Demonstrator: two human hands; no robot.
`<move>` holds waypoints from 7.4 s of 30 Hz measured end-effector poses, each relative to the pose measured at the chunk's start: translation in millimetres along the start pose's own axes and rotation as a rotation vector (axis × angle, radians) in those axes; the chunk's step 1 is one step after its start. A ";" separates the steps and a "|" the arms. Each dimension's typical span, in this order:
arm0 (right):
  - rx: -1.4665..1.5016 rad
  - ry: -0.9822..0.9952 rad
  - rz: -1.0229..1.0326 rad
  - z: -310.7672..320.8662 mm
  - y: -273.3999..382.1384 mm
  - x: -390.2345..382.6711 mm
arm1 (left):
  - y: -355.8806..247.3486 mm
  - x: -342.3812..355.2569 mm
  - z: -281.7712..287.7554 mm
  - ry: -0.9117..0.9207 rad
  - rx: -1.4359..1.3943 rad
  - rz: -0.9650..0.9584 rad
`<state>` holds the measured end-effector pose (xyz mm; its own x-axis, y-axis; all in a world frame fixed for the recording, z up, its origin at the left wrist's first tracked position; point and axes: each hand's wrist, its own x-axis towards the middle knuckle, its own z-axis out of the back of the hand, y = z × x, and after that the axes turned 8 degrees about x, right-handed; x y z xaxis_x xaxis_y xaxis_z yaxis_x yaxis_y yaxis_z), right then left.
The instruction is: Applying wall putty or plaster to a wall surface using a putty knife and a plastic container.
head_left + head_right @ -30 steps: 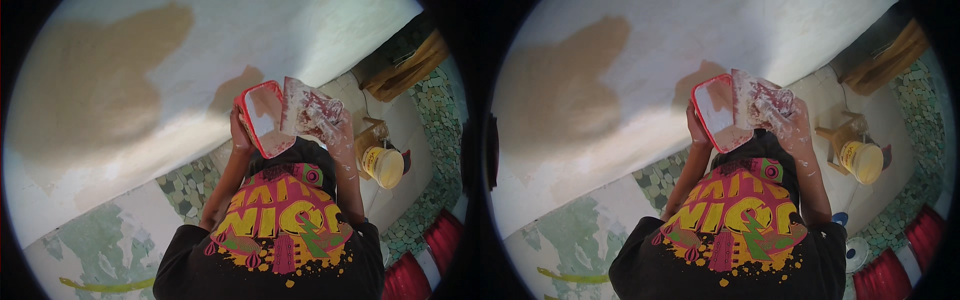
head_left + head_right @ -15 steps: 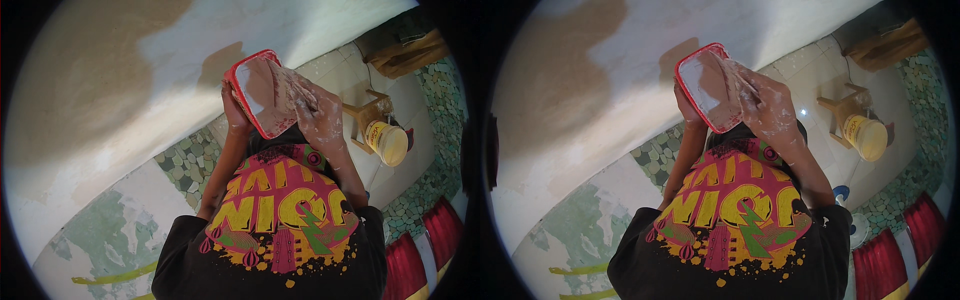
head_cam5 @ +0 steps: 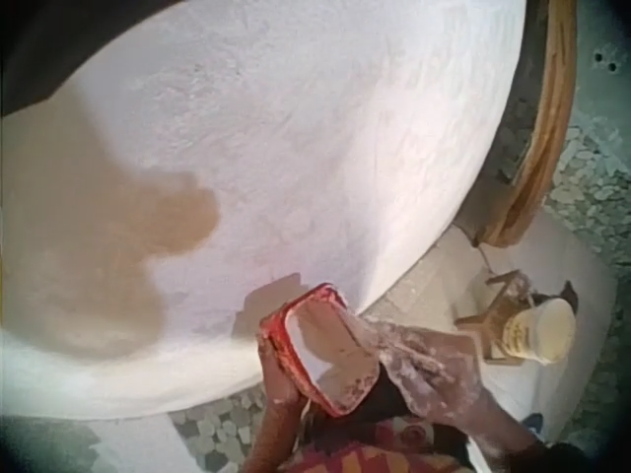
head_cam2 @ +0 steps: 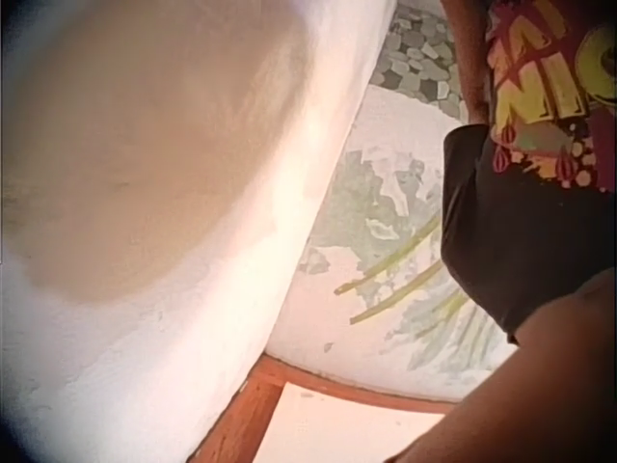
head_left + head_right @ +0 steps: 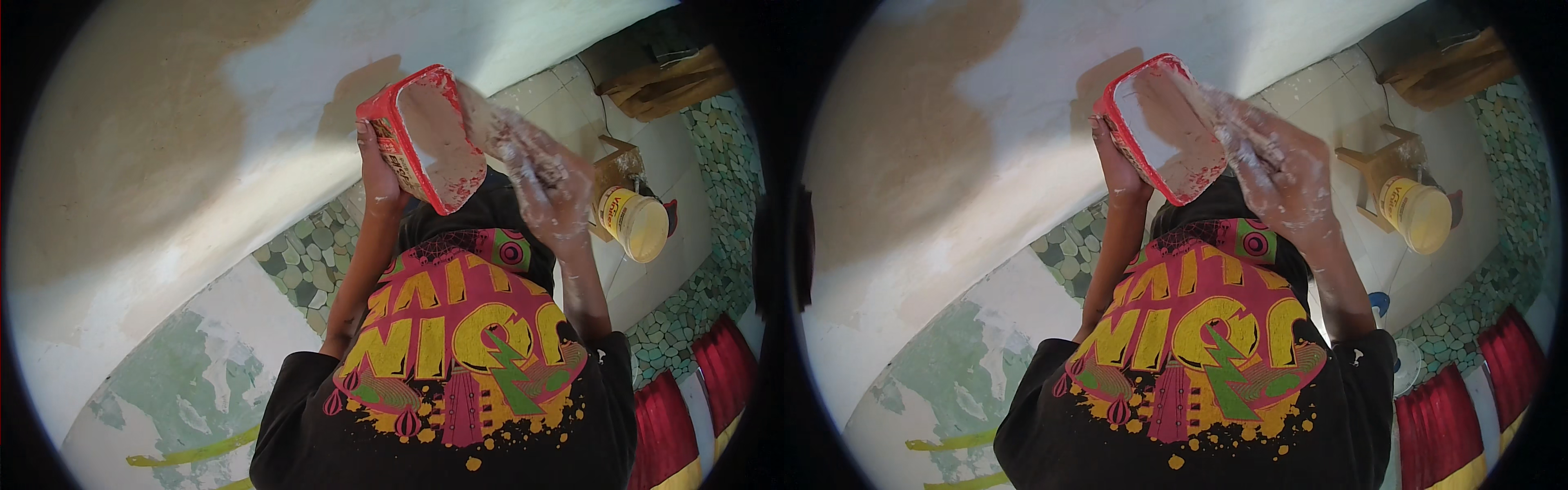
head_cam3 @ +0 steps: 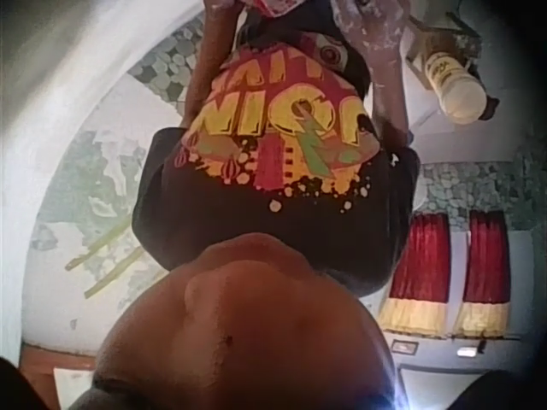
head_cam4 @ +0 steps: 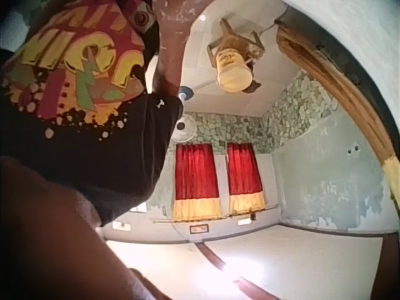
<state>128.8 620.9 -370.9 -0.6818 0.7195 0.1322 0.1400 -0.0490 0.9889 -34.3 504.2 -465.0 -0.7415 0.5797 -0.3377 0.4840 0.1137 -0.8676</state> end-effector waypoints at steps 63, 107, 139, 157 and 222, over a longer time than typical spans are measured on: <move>-0.333 0.107 -0.092 70.6 -32.8 3.5 | 47.8 -15.9 -80.2 0.034 -0.058 -0.112; 0.867 -0.017 -0.468 97.0 95.9 77.8 | -120.6 -44.1 -120.1 0.146 -0.303 -0.100; -0.760 -0.267 0.960 89.3 427.4 172.8 | -236.3 -214.5 -232.1 0.103 -0.317 0.289; -0.821 -0.247 0.775 19.6 405.3 157.4 | -233.1 -207.7 -179.7 0.186 -0.397 0.312; -0.207 -0.185 0.611 97.0 459.1 111.1 | -230.6 -207.8 -256.8 0.124 -0.274 0.256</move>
<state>187.0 745.5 91.3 -0.3865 0.6262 0.6771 0.3086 -0.6040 0.7348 127.5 564.7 -101.1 -0.5269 0.7086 -0.4693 0.7647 0.1541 -0.6257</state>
